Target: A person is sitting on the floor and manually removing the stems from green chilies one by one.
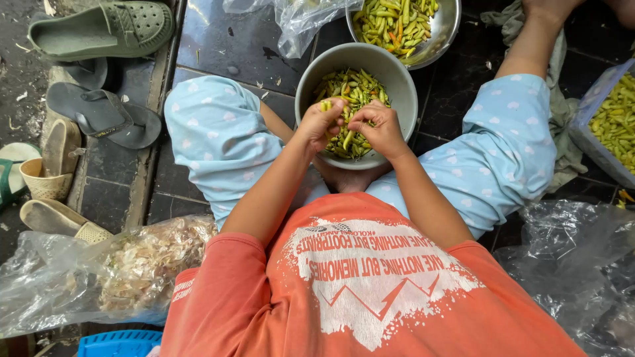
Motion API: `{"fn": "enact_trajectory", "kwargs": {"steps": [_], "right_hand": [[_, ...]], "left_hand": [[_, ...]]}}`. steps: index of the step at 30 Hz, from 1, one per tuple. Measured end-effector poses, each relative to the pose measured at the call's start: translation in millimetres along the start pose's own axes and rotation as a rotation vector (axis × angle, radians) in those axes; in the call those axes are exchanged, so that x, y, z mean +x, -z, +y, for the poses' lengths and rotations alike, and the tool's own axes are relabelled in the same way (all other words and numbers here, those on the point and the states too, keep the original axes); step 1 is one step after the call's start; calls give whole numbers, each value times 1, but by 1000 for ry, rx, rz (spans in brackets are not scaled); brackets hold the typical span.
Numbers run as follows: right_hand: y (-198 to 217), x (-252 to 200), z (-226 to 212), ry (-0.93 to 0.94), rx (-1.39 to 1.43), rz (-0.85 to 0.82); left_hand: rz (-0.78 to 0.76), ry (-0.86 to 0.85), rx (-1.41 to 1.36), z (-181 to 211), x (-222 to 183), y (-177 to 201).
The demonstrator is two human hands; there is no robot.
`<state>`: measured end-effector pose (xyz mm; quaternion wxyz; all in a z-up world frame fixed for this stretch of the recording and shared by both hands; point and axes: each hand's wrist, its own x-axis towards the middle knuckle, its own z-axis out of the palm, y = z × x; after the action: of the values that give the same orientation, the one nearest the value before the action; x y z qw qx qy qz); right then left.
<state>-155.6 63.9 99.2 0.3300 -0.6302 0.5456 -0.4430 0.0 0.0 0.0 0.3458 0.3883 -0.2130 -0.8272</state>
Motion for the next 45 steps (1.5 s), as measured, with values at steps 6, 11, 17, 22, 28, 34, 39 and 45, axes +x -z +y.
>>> {"fn": "enact_trajectory", "kwargs": {"steps": [6, 11, 17, 22, 28, 34, 39, 45], "right_hand": [[-2, -2, 18, -259, 419, 106], [-1, -1, 35, -238, 363, 247], [-6, 0, 18, -141, 278, 277], [-6, -5, 52, -184, 152, 244], [7, -7, 68, -485, 680, 159], [19, 5, 40, -297, -420, -90], [-10, 35, 45, -217, -667, -123], [-10, 30, 50, -155, -598, -100]], "left_hand": [[-84, 89, 13, 35, -20, -15], [-253, 187, 79, 33, -40, -27], [-247, 32, 171, 20, -34, -21], [-176, -97, 300, 19, -30, -19], [-318, -95, 383, 31, -24, -13], [-236, 1, -186, 64, -23, -3], [-169, 3, -329, 52, -2, 18], [-52, -72, -173, 32, -20, 3]]}}
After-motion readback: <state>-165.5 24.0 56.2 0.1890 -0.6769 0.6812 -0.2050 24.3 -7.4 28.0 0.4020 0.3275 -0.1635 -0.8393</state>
